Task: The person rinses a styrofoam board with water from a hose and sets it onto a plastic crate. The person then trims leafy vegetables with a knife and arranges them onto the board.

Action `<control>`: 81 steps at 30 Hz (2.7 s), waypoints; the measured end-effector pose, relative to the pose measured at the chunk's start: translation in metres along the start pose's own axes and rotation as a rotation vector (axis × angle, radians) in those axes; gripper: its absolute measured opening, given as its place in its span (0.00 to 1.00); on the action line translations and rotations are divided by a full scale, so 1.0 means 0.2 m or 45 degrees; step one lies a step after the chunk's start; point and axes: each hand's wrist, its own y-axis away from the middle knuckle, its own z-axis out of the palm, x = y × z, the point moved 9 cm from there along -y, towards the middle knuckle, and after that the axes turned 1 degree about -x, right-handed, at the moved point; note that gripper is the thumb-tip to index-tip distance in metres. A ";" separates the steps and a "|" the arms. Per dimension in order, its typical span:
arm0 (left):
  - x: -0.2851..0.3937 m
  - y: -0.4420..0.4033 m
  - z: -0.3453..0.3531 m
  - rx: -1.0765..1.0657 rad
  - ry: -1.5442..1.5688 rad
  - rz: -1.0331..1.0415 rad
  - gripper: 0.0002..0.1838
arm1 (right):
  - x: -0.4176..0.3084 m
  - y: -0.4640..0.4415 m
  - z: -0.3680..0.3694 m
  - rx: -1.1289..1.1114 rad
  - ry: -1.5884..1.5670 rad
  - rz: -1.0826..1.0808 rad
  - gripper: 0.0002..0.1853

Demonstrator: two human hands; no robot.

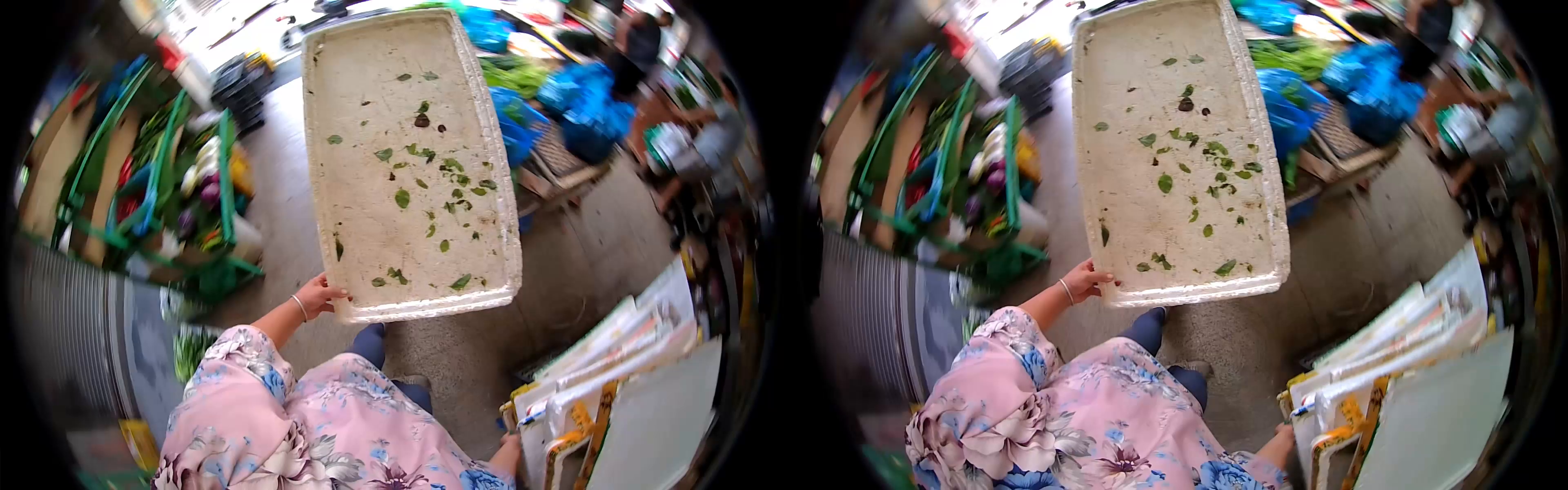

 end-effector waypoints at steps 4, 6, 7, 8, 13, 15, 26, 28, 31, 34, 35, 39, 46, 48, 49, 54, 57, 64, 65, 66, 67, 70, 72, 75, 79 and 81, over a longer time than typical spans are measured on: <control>-0.18 0.09 0.17 0.020 -0.055 0.004 0.22 | 0.85 -0.42 0.07 -0.135 0.341 0.329 0.18; -0.52 0.08 0.33 0.038 -0.124 0.112 0.24 | 1.36 -0.76 0.25 -0.371 0.453 0.480 0.18; -0.68 0.07 0.43 0.037 -0.135 0.137 0.24 | 1.58 -0.89 0.36 -0.504 0.488 0.555 0.18; -0.71 0.10 0.45 0.035 -0.149 0.162 0.25 | 1.75 -0.96 0.49 -0.617 0.521 0.601 0.17; -0.48 0.45 -0.20 0.107 0.360 0.323 0.24 | 1.70 -0.55 1.28 -0.900 0.832 0.463 0.17; -0.47 0.67 -0.44 0.249 0.534 0.338 0.25 | 1.65 -0.35 1.63 -1.039 0.917 0.383 0.17; -0.86 1.13 -1.01 0.959 1.105 0.500 0.27 | 1.63 1.29 3.07 -1.827 1.444 0.327 0.17; -0.85 1.19 -0.94 1.028 1.224 0.560 0.28 | 1.71 1.67 3.20 -2.000 1.655 0.310 0.19; -0.83 1.18 -0.86 1.015 1.462 0.814 0.27 | 1.79 2.25 3.30 -2.275 1.954 0.284 0.24; -0.76 1.30 -0.74 1.190 1.598 1.003 0.25 | 1.82 2.86 3.24 -2.487 2.058 0.352 0.24; -0.79 1.34 -0.75 1.286 1.668 1.051 0.24 | 1.87 3.02 3.22 -2.547 2.112 0.397 0.26; -0.89 1.40 -0.89 1.256 1.761 1.384 0.23 | 1.97 3.70 2.96 -2.870 2.286 0.437 0.32; -0.76 2.03 -1.26 1.347 1.612 1.565 0.23 | 2.37 4.50 2.51 -3.293 2.520 -0.098 0.13; -0.69 2.25 -1.41 1.354 1.562 1.632 0.23 | 2.43 4.70 2.48 -3.181 2.355 -0.165 0.10; -0.68 2.36 -1.49 1.382 1.581 1.685 0.22 | 2.41 4.86 2.40 -3.181 2.012 -0.072 0.11; -0.40 2.90 -1.85 1.310 1.317 1.921 0.21 | 2.42 5.42 2.31 -3.017 1.886 0.272 0.16; -0.39 2.98 -2.07 1.371 1.313 1.816 0.20 | 2.55 5.68 2.48 -2.986 1.867 0.463 0.12; -1.22 2.23 -2.44 1.738 1.710 0.786 0.12 | 2.72 6.51 2.39 -3.032 1.604 0.647 0.16; -1.31 2.14 -2.37 1.698 1.964 0.713 0.12 | 2.79 6.65 2.35 -3.141 1.591 0.762 0.16; -1.39 2.01 -2.32 1.595 2.123 0.628 0.13 | 2.88 6.76 2.34 -3.065 1.614 0.963 0.17; -1.44 1.91 -2.25 1.487 2.276 0.540 0.13 | 2.96 6.86 2.32 -2.978 1.631 1.160 0.18; -1.49 1.82 -2.13 1.374 2.442 0.346 0.16 | 3.13 7.13 2.23 -2.891 1.575 1.016 0.16; -1.48 1.80 -2.15 1.249 2.560 0.307 0.15 | 3.26 7.31 2.19 -2.804 1.503 1.005 0.14; -1.44 2.00 -2.44 1.225 2.542 0.450 0.14 | 3.39 7.48 2.15 -2.808 1.458 0.877 0.13; -1.35 2.68 -3.05 1.450 2.258 0.897 0.12 | 3.56 7.61 2.07 -2.839 1.478 0.768 0.13; -1.27 3.13 -3.31 1.595 2.128 1.014 0.12 | 3.65 7.72 2.01 -2.759 1.419 0.791 0.15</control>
